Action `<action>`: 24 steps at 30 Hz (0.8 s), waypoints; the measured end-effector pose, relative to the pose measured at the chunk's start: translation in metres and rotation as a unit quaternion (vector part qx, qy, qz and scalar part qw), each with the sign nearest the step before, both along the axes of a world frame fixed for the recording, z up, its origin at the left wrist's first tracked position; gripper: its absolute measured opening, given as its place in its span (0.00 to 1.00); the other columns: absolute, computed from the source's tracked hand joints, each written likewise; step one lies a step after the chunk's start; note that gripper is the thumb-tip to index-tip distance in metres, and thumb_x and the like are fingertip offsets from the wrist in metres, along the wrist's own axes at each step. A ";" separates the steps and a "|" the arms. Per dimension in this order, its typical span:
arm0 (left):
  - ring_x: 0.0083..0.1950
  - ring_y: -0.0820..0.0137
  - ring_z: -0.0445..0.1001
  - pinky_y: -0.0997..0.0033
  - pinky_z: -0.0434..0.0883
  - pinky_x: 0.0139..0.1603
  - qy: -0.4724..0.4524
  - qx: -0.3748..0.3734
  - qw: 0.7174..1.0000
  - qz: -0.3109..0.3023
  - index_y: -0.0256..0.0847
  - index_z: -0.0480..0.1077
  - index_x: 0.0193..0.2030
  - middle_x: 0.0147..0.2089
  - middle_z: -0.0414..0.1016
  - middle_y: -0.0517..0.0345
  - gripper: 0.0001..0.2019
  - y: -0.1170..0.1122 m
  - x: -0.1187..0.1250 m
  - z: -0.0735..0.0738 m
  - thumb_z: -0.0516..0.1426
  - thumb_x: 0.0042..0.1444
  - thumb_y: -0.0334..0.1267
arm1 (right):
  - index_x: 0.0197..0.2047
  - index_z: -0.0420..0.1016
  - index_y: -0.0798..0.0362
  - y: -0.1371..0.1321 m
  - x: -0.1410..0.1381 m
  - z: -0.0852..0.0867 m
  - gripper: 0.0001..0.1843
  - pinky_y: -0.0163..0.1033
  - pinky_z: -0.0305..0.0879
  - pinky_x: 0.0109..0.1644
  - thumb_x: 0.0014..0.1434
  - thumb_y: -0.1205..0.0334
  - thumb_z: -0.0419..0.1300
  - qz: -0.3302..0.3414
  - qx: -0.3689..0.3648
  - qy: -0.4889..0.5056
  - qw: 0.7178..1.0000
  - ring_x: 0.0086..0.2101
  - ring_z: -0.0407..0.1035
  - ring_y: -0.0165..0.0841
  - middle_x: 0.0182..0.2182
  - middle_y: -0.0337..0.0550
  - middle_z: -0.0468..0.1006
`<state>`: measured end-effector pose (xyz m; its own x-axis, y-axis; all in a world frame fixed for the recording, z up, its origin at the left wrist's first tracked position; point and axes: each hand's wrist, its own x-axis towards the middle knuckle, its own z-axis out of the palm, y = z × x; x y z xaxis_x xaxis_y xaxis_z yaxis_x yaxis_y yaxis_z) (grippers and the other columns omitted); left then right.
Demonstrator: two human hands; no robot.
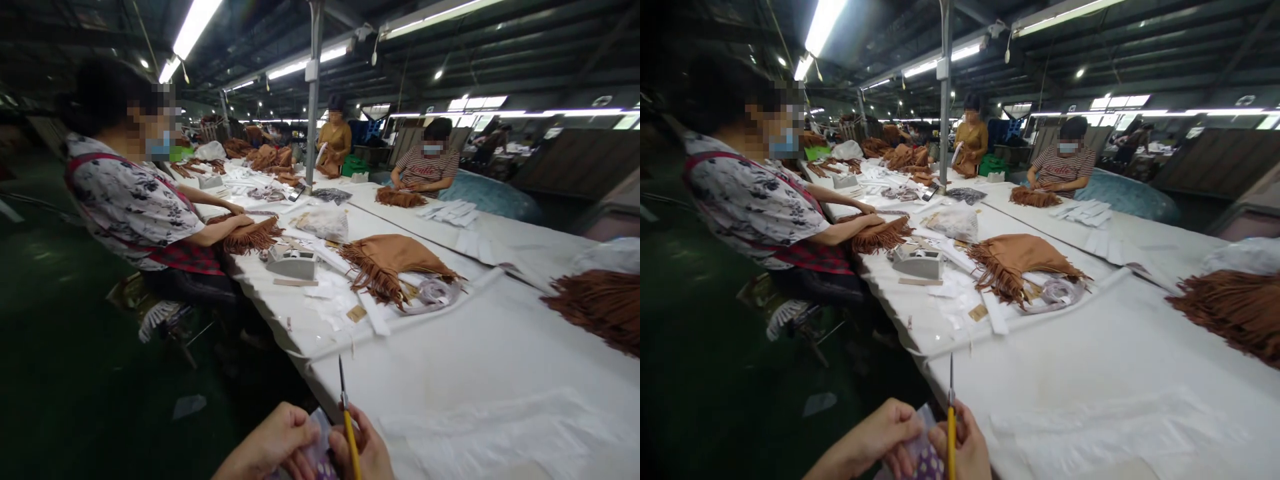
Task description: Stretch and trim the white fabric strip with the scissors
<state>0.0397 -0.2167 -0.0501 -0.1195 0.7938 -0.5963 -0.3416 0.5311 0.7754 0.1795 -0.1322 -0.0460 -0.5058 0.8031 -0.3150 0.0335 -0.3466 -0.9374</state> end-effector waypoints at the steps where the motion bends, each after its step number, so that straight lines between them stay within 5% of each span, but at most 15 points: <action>1: 0.19 0.69 0.73 0.78 0.62 0.18 -0.002 0.002 1.000 -0.015 0.35 0.68 0.32 0.23 0.75 0.48 0.37 0.002 0.004 0.002 0.62 0.34 0.71 | 0.42 0.69 0.54 -0.003 -0.002 0.001 0.36 0.32 0.55 0.21 0.33 0.45 0.75 -0.007 -0.010 0.003 1.000 0.19 0.62 0.28 0.20 0.33 0.71; 6: 0.18 0.72 0.71 0.81 0.57 0.14 -0.072 0.029 0.996 -0.049 0.35 0.69 0.38 0.24 0.76 0.51 0.39 0.000 0.003 0.007 0.54 0.41 0.74 | 0.44 0.67 0.52 -0.005 0.000 0.010 0.36 0.31 0.48 0.18 0.35 0.48 0.75 -0.043 -0.042 0.007 0.998 0.15 0.55 0.25 0.15 0.26 0.62; 11: 0.13 0.82 0.59 0.80 0.45 0.12 -0.008 0.062 0.991 -0.119 0.35 0.71 0.31 0.24 0.75 0.57 0.25 -0.022 -0.014 0.008 0.65 0.42 0.58 | 0.47 0.66 0.52 0.008 0.020 0.018 0.39 0.29 0.47 0.19 0.35 0.47 0.75 -0.101 -0.044 0.001 0.994 0.16 0.53 0.23 0.16 0.24 0.60; 15: 0.17 0.79 0.62 0.79 0.52 0.18 0.021 0.058 0.993 -0.104 0.35 0.70 0.29 0.24 0.74 0.57 0.24 -0.033 -0.013 0.012 0.63 0.45 0.59 | 0.49 0.64 0.52 0.007 0.030 0.017 0.40 0.29 0.53 0.21 0.36 0.47 0.75 -0.109 -0.036 0.005 0.993 0.18 0.56 0.24 0.18 0.26 0.63; 20: 0.33 0.71 0.71 0.73 0.66 0.34 0.026 0.120 0.992 0.002 0.34 0.73 0.35 0.34 0.75 0.54 0.32 -0.032 0.003 0.017 0.61 0.42 0.67 | 0.50 0.63 0.51 -0.004 0.036 0.018 0.41 0.30 0.52 0.18 0.36 0.47 0.75 -0.110 -0.047 0.020 0.993 0.16 0.57 0.25 0.18 0.25 0.64; 24: 0.37 0.67 0.73 0.71 0.67 0.37 -0.013 0.135 0.990 -0.042 0.35 0.75 0.38 0.39 0.77 0.53 0.31 -0.025 0.019 0.027 0.62 0.43 0.65 | 0.46 0.66 0.51 -0.013 0.044 0.019 0.36 0.31 0.57 0.20 0.36 0.50 0.75 -0.117 -0.025 0.036 0.992 0.17 0.61 0.26 0.18 0.27 0.66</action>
<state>0.0591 -0.2419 -0.0232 -0.0340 0.9310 -0.3635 -0.3273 0.3333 0.8842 0.2233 -0.1449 -0.0266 -0.3301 0.8857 -0.3264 -0.1202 -0.3823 -0.9162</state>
